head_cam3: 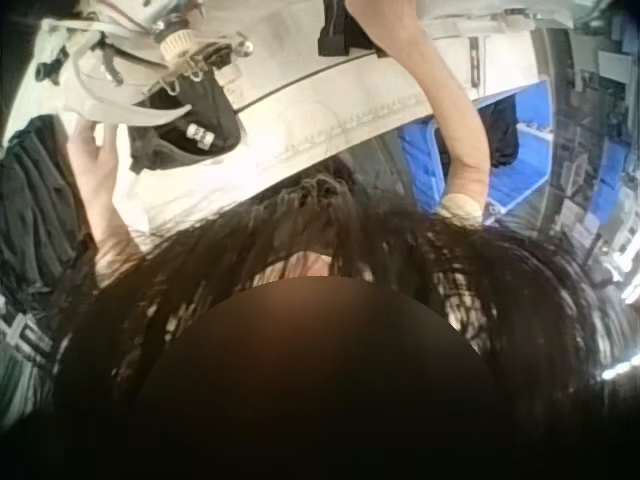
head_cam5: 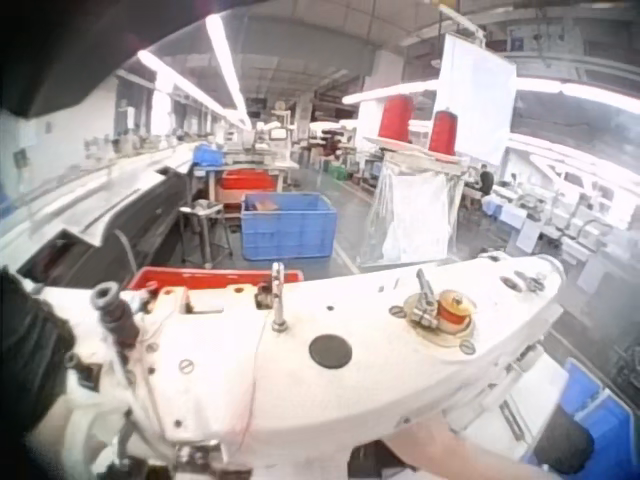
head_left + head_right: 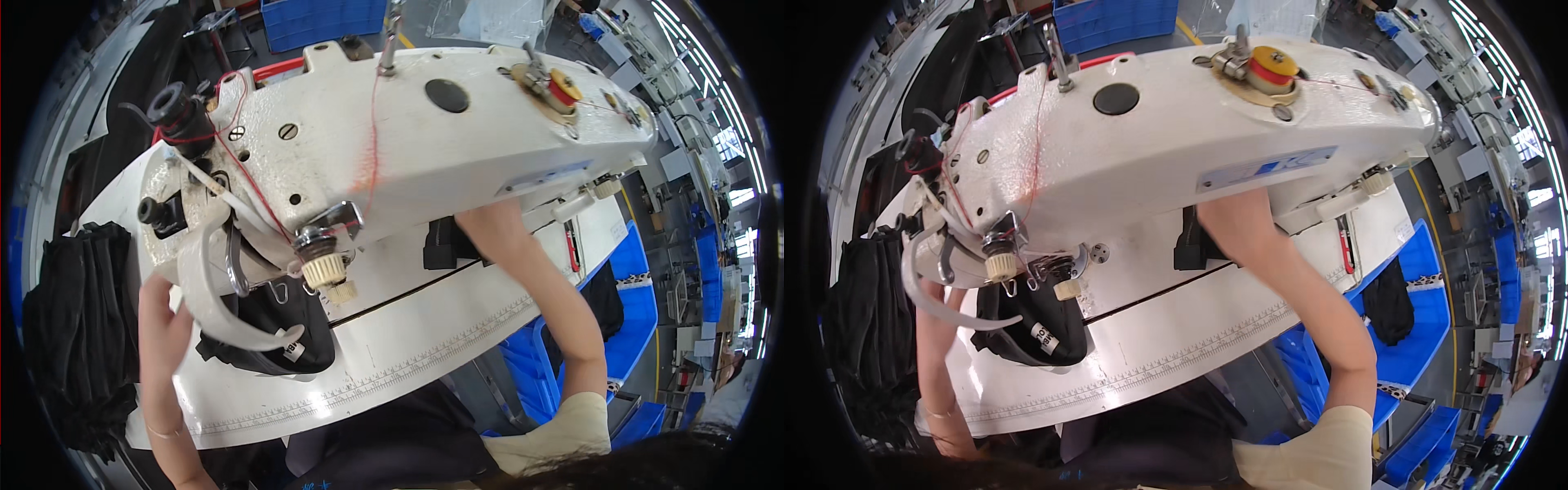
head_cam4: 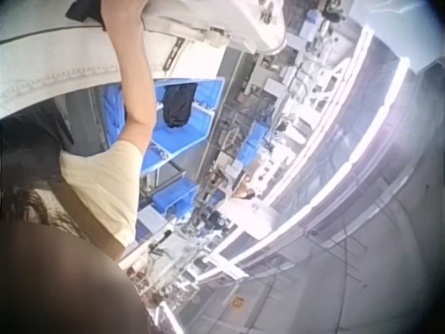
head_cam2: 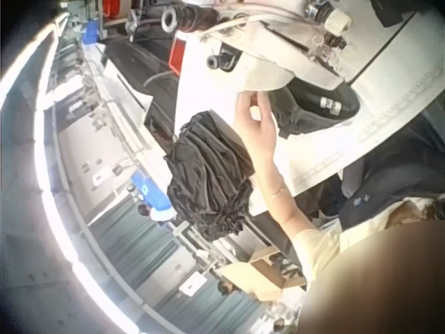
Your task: Sewing black fabric or leather pieces using an industrial sewing machine.
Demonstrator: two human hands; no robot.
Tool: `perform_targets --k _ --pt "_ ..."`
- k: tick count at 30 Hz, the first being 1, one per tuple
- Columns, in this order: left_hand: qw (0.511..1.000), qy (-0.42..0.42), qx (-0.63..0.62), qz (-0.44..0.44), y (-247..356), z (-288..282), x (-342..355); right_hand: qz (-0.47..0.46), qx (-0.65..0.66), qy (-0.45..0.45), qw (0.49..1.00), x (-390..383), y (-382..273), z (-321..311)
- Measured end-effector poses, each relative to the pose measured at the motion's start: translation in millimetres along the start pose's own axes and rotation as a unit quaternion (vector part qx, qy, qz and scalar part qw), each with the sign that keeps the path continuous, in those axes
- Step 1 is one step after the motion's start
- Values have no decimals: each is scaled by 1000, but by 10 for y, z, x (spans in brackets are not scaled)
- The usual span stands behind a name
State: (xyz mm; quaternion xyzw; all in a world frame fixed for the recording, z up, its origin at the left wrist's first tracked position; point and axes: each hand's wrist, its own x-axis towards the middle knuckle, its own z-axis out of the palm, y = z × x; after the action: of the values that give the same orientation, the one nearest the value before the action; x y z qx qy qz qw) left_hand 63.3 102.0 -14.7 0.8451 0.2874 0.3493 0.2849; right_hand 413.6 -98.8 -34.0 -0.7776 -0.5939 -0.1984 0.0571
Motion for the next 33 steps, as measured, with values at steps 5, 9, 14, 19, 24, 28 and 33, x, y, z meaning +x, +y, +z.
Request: perform_targets --k 5,9,14,19,24,28,33 --pt "958 -283 -37 -13 981 53 -159 -18 -2 58 998 303 552 695" --pt "925 -346 -132 83 1282 375 -129 -4 -12 29 999 436 595 823" --pt "923 -324 -130 162 1425 969 -85 1 -12 29 1000 519 583 759" --pt "961 -237 -76 122 1375 1996 251 5 -4 44 999 536 641 954" --pt "971 -118 -209 8 1025 2689 788 4 103 170 980 438 351 777" --pt "953 -125 -274 -35 778 2725 939 -7 -86 -101 991 -192 98 -291" --pt "950 -147 -276 -15 940 2593 849 134 377 -99 911 -935 270 -1531"
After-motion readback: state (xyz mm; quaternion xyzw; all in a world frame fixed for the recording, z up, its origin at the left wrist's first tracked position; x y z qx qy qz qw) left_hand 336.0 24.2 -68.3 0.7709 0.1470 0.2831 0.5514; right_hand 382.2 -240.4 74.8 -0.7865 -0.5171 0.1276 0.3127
